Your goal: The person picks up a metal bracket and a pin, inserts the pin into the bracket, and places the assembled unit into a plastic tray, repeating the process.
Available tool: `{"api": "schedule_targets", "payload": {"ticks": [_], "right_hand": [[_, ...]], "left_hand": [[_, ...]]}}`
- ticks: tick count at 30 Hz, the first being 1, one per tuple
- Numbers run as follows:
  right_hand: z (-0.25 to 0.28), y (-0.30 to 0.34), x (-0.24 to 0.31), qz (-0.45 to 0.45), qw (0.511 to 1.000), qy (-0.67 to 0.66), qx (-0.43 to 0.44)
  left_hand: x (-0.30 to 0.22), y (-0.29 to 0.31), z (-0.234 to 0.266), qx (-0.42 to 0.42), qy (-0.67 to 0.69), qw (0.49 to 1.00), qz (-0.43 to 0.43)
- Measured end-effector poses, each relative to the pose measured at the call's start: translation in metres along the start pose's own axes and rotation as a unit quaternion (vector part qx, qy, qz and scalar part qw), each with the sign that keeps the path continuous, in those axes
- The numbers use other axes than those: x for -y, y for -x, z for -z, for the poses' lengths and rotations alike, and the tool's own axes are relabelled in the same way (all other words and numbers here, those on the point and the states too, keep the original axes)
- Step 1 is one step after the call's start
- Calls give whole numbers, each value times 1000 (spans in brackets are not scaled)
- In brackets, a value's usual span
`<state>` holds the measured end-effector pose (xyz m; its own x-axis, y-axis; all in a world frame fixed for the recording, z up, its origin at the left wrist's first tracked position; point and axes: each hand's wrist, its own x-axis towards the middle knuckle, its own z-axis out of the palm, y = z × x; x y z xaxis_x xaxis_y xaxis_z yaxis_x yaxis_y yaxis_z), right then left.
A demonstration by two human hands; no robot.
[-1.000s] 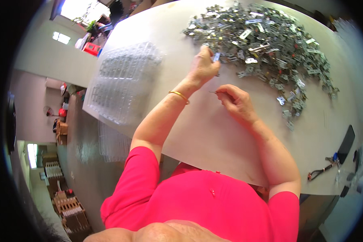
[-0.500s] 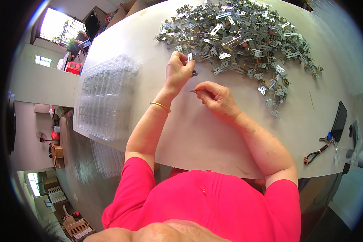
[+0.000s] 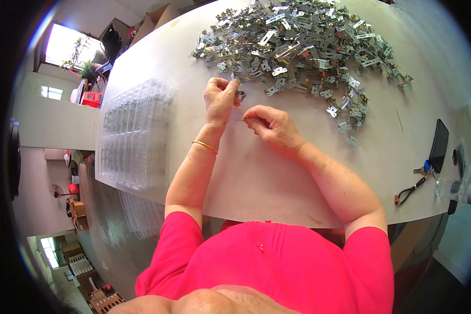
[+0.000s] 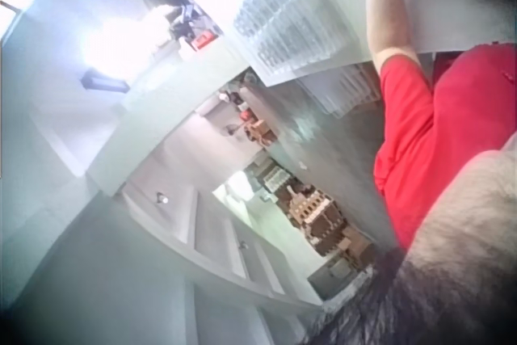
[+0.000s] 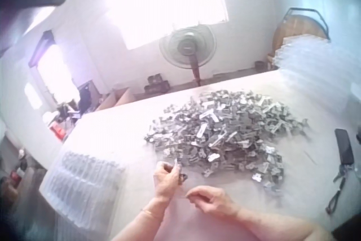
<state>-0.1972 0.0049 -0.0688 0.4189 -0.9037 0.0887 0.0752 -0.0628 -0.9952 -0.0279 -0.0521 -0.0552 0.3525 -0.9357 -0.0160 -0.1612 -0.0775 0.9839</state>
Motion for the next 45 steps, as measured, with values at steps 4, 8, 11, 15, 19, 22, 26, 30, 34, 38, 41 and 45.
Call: {"api": "schedule_targets", "payload": {"ticks": [4, 8, 11, 15, 19, 22, 26, 30, 34, 38, 41, 45], "right_hand": [[-1, -2, -1, 9, 1000, -15, 0], [2, -2, 2, -22, 999, -17, 17], [4, -1, -3, -5, 1000, -14, 8], [2, -1, 2, -5, 1000, 4, 10], [3, -1, 0, 5, 1000, 7, 7], [2, -1, 0, 8, 1000, 7, 7], [2, -2, -2, 20, 1000, 6, 14], [1, -1, -3, 24, 1000, -14, -3], [3, -1, -3, 23, 1000, 1, 0], [3, -1, -3, 44, 999, -5, 0], [4, -1, -7, 40, 999, 11, -8], [3, -2, -7, 54, 998, 6, -16]], "left_hand": [[15, -6, 9, -2, -56, 997, -54], [17, -7, 8, -2, -102, 991, -82], [2, -1, 6, 11, -35, 999, 13], [9, -4, 11, 22, -7, 1000, 13], [4, -1, 6, 24, -22, 999, 8], [4, 0, 1, -2, -196, 972, -133], [7, 0, -1, 1, -355, 896, -267], [8, 0, -2, -15, -391, 874, -289], [2, -1, -3, -9, -379, 882, -279], [2, -14, 8, -3, -232, 966, -112], [1, -14, 10, 18, -152, 986, -60], [-2, -13, 9, 25, -127, 991, -22]]}}
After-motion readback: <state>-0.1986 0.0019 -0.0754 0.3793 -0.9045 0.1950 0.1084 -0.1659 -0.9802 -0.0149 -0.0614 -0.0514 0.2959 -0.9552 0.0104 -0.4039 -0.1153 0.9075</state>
